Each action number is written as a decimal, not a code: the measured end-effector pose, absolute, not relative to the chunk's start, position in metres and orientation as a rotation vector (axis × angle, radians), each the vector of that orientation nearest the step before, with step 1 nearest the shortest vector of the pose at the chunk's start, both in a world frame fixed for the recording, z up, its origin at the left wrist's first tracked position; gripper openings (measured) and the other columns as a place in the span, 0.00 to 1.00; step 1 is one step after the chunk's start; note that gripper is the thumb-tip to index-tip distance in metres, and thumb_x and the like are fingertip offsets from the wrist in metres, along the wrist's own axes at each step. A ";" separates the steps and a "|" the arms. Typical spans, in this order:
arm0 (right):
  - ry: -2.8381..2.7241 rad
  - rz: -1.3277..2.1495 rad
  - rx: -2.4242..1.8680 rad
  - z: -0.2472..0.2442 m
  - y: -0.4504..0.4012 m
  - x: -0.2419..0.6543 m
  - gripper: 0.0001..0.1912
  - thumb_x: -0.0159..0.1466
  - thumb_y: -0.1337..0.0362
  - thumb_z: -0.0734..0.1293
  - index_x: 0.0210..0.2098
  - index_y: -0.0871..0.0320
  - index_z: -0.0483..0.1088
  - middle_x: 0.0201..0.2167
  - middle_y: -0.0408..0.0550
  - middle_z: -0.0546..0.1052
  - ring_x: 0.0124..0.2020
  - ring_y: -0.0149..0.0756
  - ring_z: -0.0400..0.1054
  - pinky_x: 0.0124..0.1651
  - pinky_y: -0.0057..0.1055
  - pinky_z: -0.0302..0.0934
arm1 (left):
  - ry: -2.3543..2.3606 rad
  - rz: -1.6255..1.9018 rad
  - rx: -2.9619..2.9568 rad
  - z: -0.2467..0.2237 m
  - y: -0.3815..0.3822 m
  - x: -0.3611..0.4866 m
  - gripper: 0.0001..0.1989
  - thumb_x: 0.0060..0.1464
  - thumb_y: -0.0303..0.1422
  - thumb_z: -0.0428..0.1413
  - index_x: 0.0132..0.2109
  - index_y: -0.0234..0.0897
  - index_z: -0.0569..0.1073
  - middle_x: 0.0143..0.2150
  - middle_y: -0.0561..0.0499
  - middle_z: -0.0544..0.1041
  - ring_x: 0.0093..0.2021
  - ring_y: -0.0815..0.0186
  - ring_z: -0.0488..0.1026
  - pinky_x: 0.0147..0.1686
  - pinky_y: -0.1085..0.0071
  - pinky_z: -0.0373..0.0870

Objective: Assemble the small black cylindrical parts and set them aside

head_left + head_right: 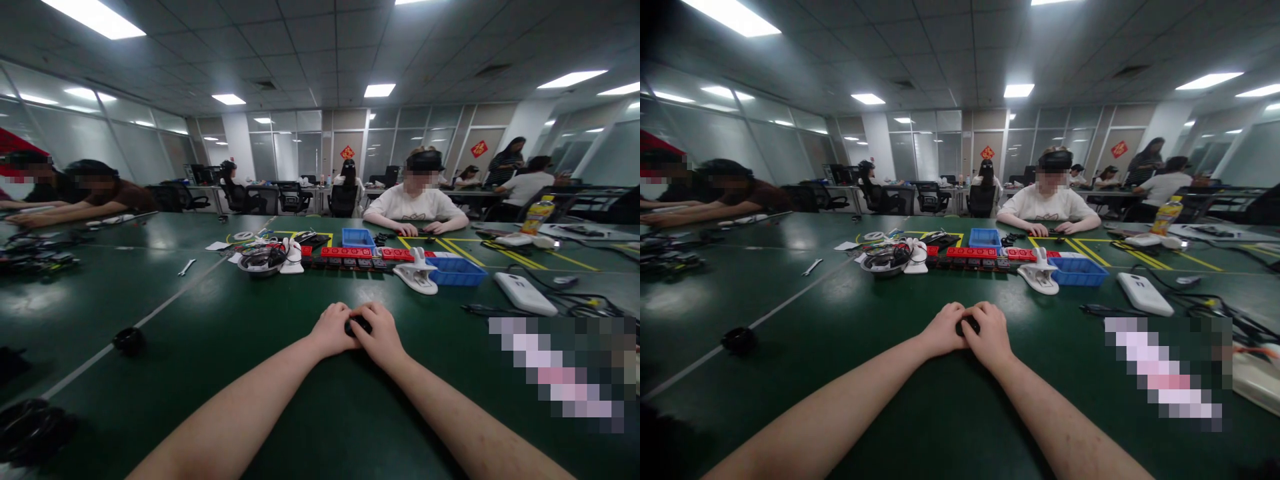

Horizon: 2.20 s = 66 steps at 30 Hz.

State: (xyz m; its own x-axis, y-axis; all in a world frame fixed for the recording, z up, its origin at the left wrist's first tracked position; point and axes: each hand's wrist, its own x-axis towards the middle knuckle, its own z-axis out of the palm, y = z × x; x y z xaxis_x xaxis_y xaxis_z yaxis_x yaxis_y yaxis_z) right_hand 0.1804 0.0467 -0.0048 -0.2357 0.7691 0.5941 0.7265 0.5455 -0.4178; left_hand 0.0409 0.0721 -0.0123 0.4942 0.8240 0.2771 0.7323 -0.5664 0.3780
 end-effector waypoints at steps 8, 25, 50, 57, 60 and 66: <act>-2.131 0.113 -0.968 -0.002 0.043 0.181 0.11 0.51 0.73 0.56 0.22 0.55 0.68 0.32 0.42 0.76 0.41 0.37 0.67 0.57 0.46 0.41 | 1.197 0.579 2.560 -0.016 0.083 0.033 0.17 0.40 0.39 0.60 0.39 0.40 0.71 0.43 0.50 0.67 0.44 0.59 0.64 0.46 0.66 0.63; -1.850 0.056 -1.317 -0.017 0.056 0.184 0.22 0.57 0.56 0.61 0.46 0.62 0.61 0.40 0.55 0.70 0.41 0.44 0.64 0.44 0.42 0.58 | 1.357 0.634 2.583 -0.009 0.066 0.039 0.34 0.38 0.52 0.58 0.49 0.38 0.63 0.45 0.47 0.66 0.47 0.55 0.63 0.48 0.60 0.60; -2.184 0.057 -0.990 0.001 0.040 0.180 0.11 0.52 0.73 0.56 0.25 0.55 0.67 0.34 0.42 0.75 0.41 0.34 0.66 0.58 0.44 0.41 | 1.227 0.478 2.590 -0.009 0.084 0.027 0.15 0.41 0.40 0.60 0.37 0.41 0.71 0.38 0.53 0.68 0.41 0.60 0.66 0.43 0.67 0.63; -2.159 -0.046 -1.015 0.006 0.035 0.180 0.11 0.58 0.69 0.56 0.37 0.56 0.66 0.38 0.46 0.73 0.45 0.38 0.63 0.57 0.45 0.43 | 1.215 0.517 2.573 -0.012 0.086 0.026 0.26 0.36 0.46 0.62 0.43 0.39 0.69 0.42 0.51 0.68 0.42 0.59 0.66 0.45 0.65 0.63; -2.078 -0.074 -1.163 0.004 0.038 0.181 0.11 0.62 0.63 0.55 0.40 0.59 0.64 0.38 0.51 0.71 0.42 0.40 0.63 0.51 0.42 0.51 | 1.246 0.552 2.563 -0.012 0.081 0.028 0.33 0.33 0.49 0.62 0.46 0.39 0.66 0.43 0.50 0.68 0.43 0.57 0.66 0.45 0.64 0.63; -1.976 -0.095 -1.357 -0.010 0.049 0.182 0.13 0.60 0.56 0.59 0.38 0.60 0.63 0.35 0.52 0.69 0.37 0.41 0.63 0.40 0.37 0.56 | 1.409 0.637 2.539 -0.014 0.068 0.041 0.34 0.34 0.48 0.62 0.47 0.37 0.64 0.44 0.46 0.67 0.46 0.54 0.64 0.51 0.56 0.56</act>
State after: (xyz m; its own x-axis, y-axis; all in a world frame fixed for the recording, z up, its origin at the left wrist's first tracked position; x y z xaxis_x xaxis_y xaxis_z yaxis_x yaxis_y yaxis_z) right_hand 0.1817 0.0494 -0.0099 -0.1811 0.7825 0.5958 0.8360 0.4415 -0.3258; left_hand 0.0407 0.0681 -0.0143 0.4628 0.8400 0.2834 0.7679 -0.5396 0.3453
